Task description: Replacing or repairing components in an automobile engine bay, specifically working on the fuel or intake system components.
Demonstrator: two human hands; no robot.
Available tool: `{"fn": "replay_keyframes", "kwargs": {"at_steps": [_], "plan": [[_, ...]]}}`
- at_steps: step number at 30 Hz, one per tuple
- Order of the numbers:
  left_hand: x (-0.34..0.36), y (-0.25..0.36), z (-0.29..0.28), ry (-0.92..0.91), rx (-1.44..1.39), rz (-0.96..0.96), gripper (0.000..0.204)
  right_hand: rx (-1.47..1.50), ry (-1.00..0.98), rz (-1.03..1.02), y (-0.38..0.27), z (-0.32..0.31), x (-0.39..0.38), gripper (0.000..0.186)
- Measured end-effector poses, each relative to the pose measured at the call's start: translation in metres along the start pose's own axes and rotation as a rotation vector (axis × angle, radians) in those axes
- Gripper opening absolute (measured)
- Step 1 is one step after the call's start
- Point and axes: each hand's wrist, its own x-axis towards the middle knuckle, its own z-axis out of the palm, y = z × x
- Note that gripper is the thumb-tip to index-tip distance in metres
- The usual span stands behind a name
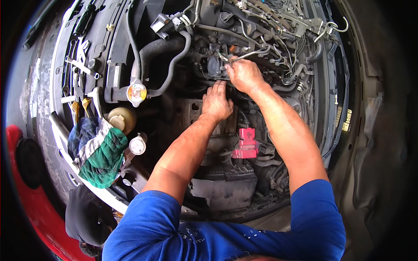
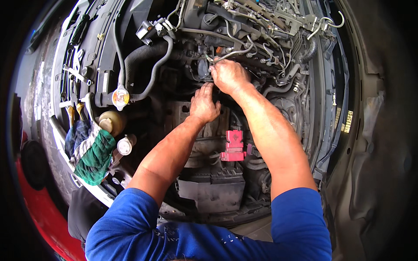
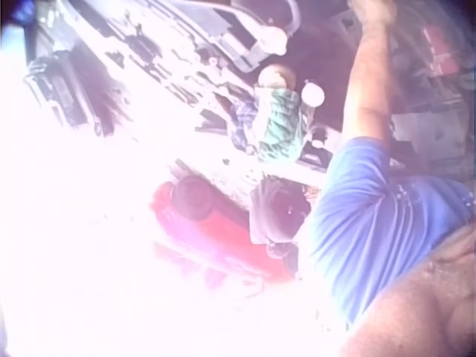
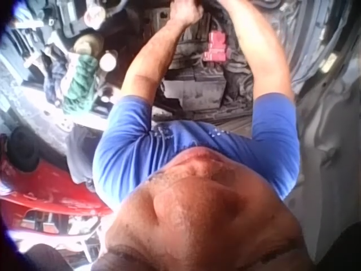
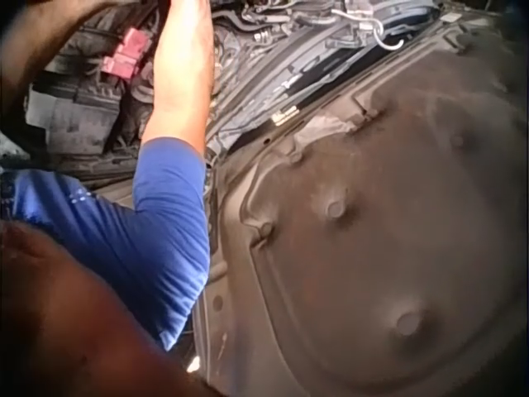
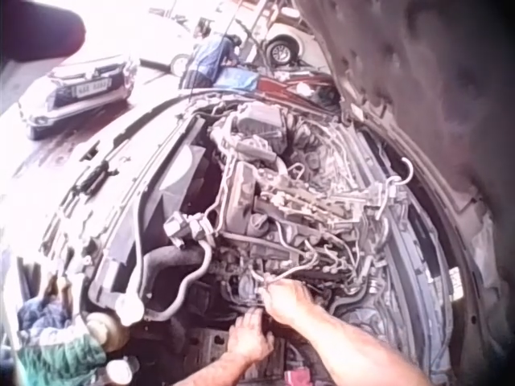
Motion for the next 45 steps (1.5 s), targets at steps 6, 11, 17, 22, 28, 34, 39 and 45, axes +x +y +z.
{"fn": "replay_keyframes", "kwargs": {"at_steps": [6,11,17,22,28,34,39,45], "plan": [[-0.001,-0.002,0.003,0.020,-0.011,0.024,0.074,-0.055,0.036,-0.033,-0.001,0.011,0.002,0.025],[-0.001,-0.002,0.002,0.014,-0.020,0.014,0.076,-0.117,-0.041,0.052,-0.005,0.023,0.002,0.028],[0.003,-0.008,0.008,0.043,-0.069,0.038,0.074,-0.087,-0.102,0.173,0.014,0.033,-0.006,0.027],[0.024,-0.037,0.016,0.353,-0.290,0.278,0.043,0.019,0.008,0.183,0.031,0.034,-0.010,0.027],[0.082,-0.076,0.010,0.066,-0.246,-0.376,0.064,0.065,0.035,0.217,0.029,0.037,-0.011,0.027],[0.110,-0.113,0.030,-0.011,-0.347,-0.304,0.082,0.176,-0.002,0.394,0.031,0.041,-0.008,0.028],[0.116,-0.112,0.067,0.021,-0.327,-0.119,0.080,0.204,-0.035,0.506,0.069,0.035,-0.021,0.030],[0.117,-0.137,0.061,-0.074,-0.345,-0.166,0.078,0.185,0.074,0.615,0.082,0.023,-0.032,0.024]]}}
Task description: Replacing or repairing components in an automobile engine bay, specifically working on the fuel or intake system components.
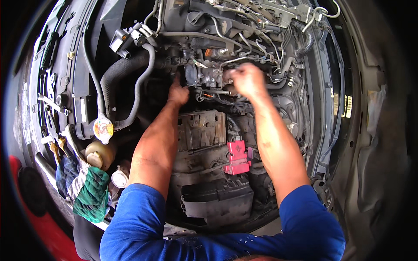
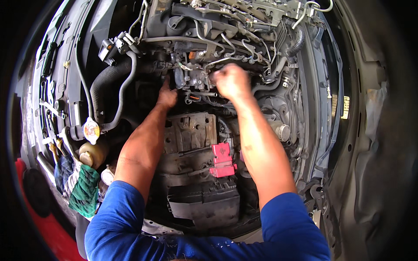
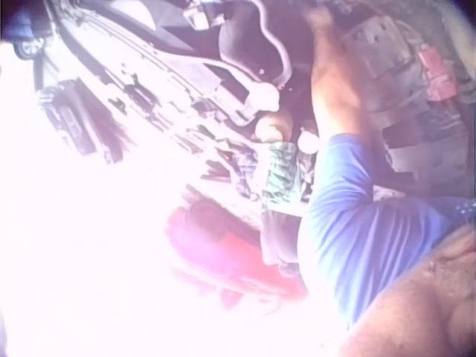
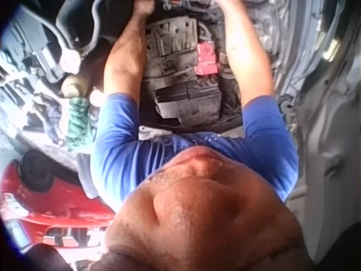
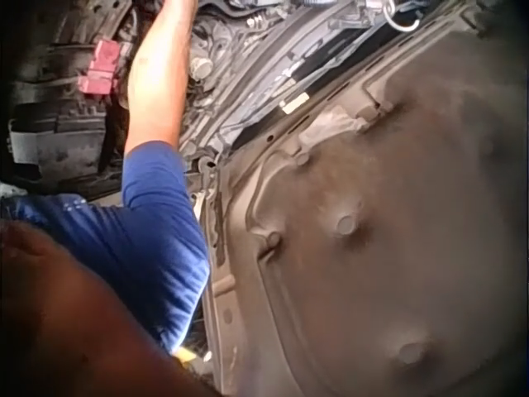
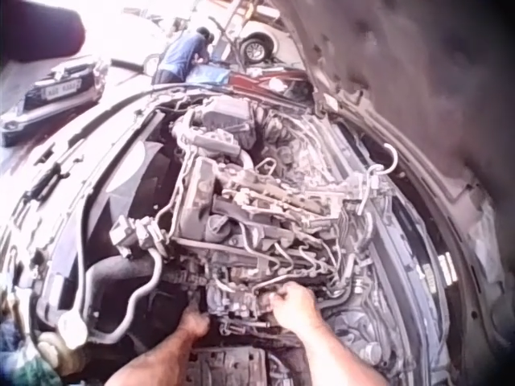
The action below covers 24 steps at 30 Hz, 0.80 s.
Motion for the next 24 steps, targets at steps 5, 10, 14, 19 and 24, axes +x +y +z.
{"fn": "replay_keyframes", "kwargs": {"at_steps": [5,10,14,19,24], "plan": [[-0.009,0.035,-0.004,0.028,-0.045,0.022,0.079,0.126,0.160,-0.056,0.037,-0.049,0.024,0.055],[-0.013,0.025,-0.028,0.077,-0.069,-0.047,0.086,0.325,-0.245,0.174,-0.010,-0.055,0.041,0.054],[-0.011,0.030,-0.022,0.019,-0.124,-0.039,0.090,0.061,-0.186,-0.017,0.027,-0.057,0.056,0.050],[-0.010,0.026,-0.023,0.036,-0.161,-0.052,0.092,0.086,-0.231,0.065,0.006,-0.067,0.043,0.051],[-0.010,0.029,-0.024,0.027,-0.166,-0.037,0.093,0.483,-0.408,0.069,0.006,-0.087,0.031,0.061]]}}
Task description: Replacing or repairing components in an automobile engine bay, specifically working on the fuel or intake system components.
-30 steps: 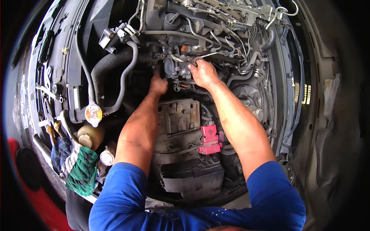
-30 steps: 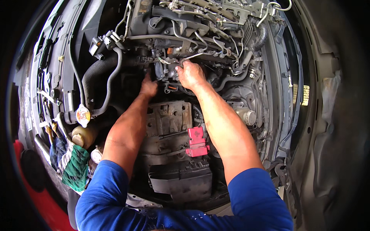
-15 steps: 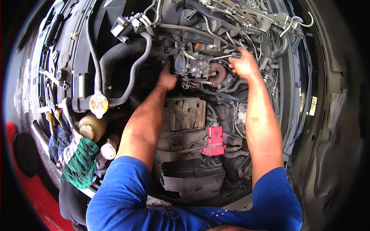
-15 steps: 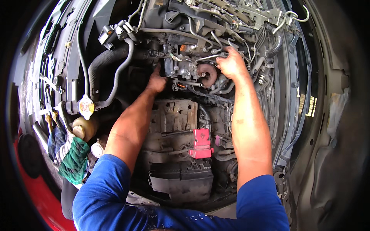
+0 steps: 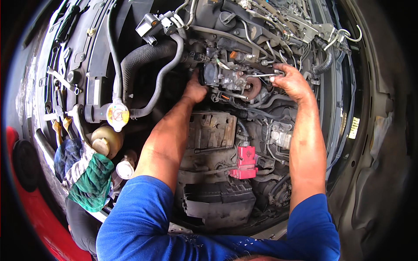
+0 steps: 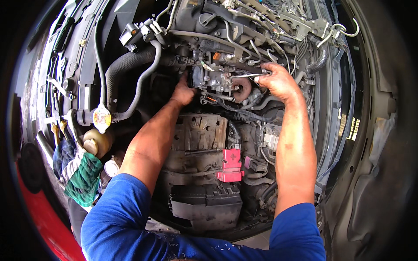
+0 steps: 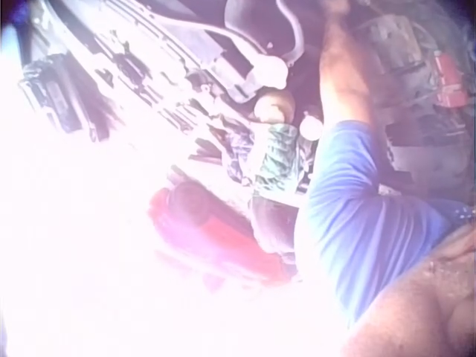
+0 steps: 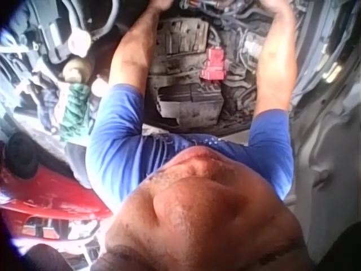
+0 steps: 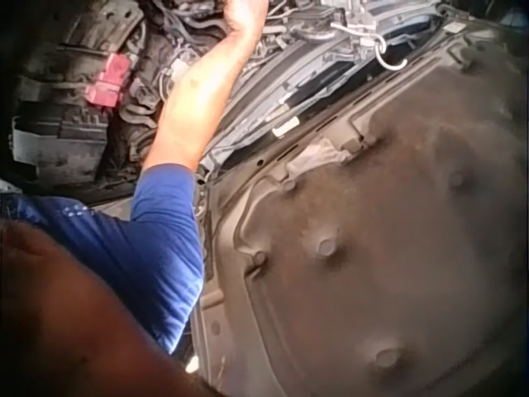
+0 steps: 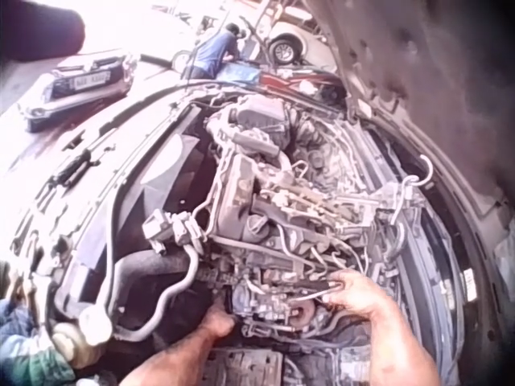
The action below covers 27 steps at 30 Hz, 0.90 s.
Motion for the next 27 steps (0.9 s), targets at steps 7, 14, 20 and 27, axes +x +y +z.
{"fn": "replay_keyframes", "kwargs": {"at_steps": [7,14,20,27], "plan": [[-0.002,0.003,0.006,0.043,0.094,-0.035,0.088,0.131,0.053,-0.027,-0.003,-0.009,-0.003,0.053],[0.007,-0.021,0.013,0.194,0.163,0.067,0.066,-0.064,0.183,-0.059,-0.002,-0.008,0.003,0.044],[0.005,-0.013,0.012,0.134,0.230,0.081,0.061,-0.099,0.216,-0.065,-0.001,-0.006,0.005,0.042],[0.011,-0.026,0.010,0.185,0.261,0.102,0.056,-0.087,0.230,-0.081,-0.009,-0.002,0.008,0.042]]}}
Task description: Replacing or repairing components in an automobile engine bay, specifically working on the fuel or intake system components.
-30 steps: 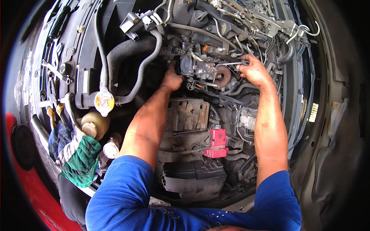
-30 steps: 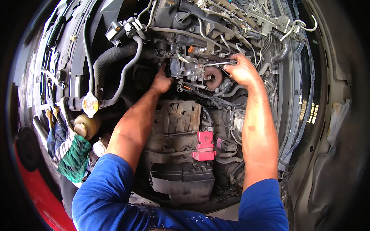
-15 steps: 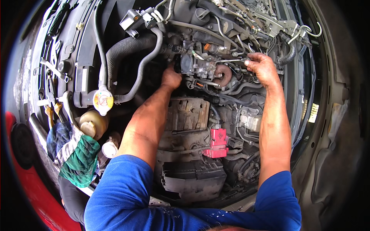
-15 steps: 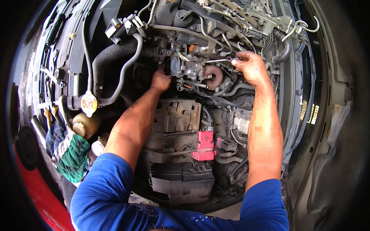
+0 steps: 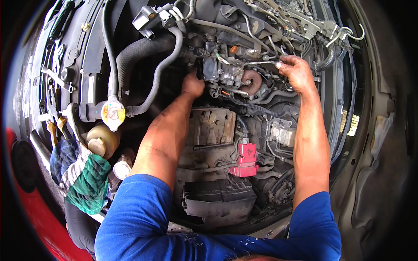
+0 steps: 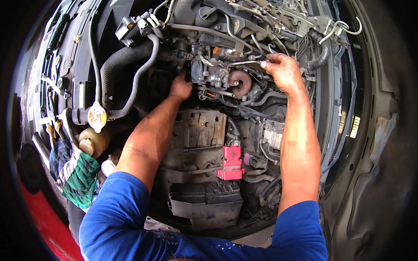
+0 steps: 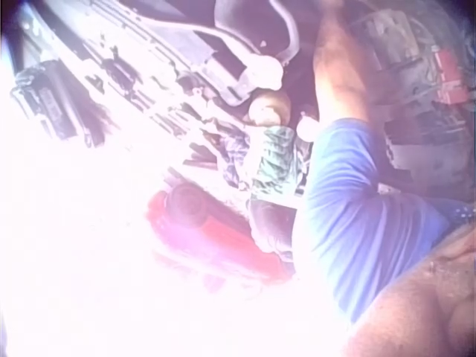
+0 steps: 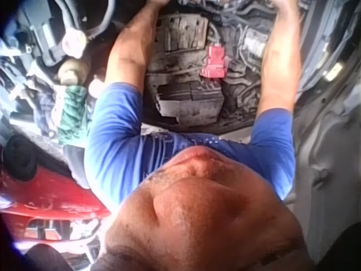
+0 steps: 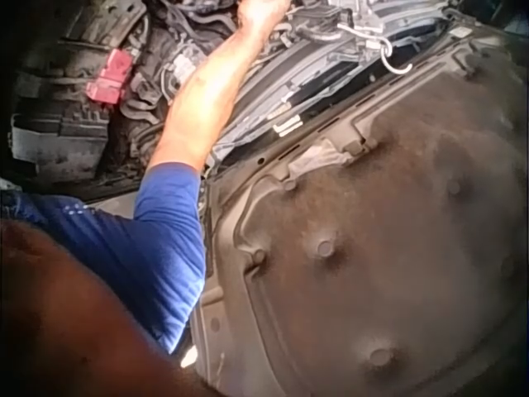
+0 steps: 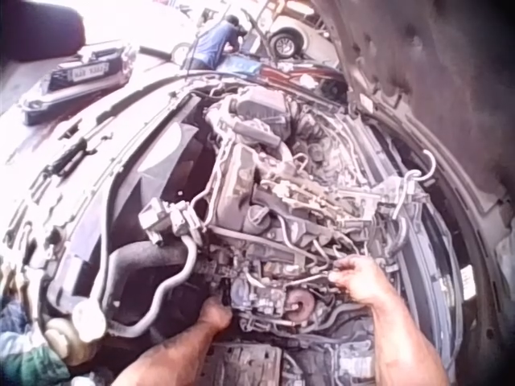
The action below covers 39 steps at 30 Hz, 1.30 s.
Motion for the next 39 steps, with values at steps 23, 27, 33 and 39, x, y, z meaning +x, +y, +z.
{"fn": "replay_keyframes", "kwargs": {"at_steps": [23,27,33,39], "plan": [[-0.002,0.004,-0.001,0.023,-0.009,-0.024,0.058,-0.113,-0.022,0.054,-0.004,0.002,0.010,0.031],[-0.004,0.012,-0.005,-0.023,-0.028,-0.066,0.058,-0.162,-0.032,0.070,-0.011,0.001,0.008,0.030],[-0.006,0.021,-0.009,-0.041,-0.057,-0.083,0.056,-0.159,-0.012,0.055,-0.008,-0.001,0.011,0.033],[-0.007,0.018,-0.008,0.023,-0.051,-0.085,0.055,-0.474,0.072,-0.074,-0.011,0.001,0.005,0.026]]}}
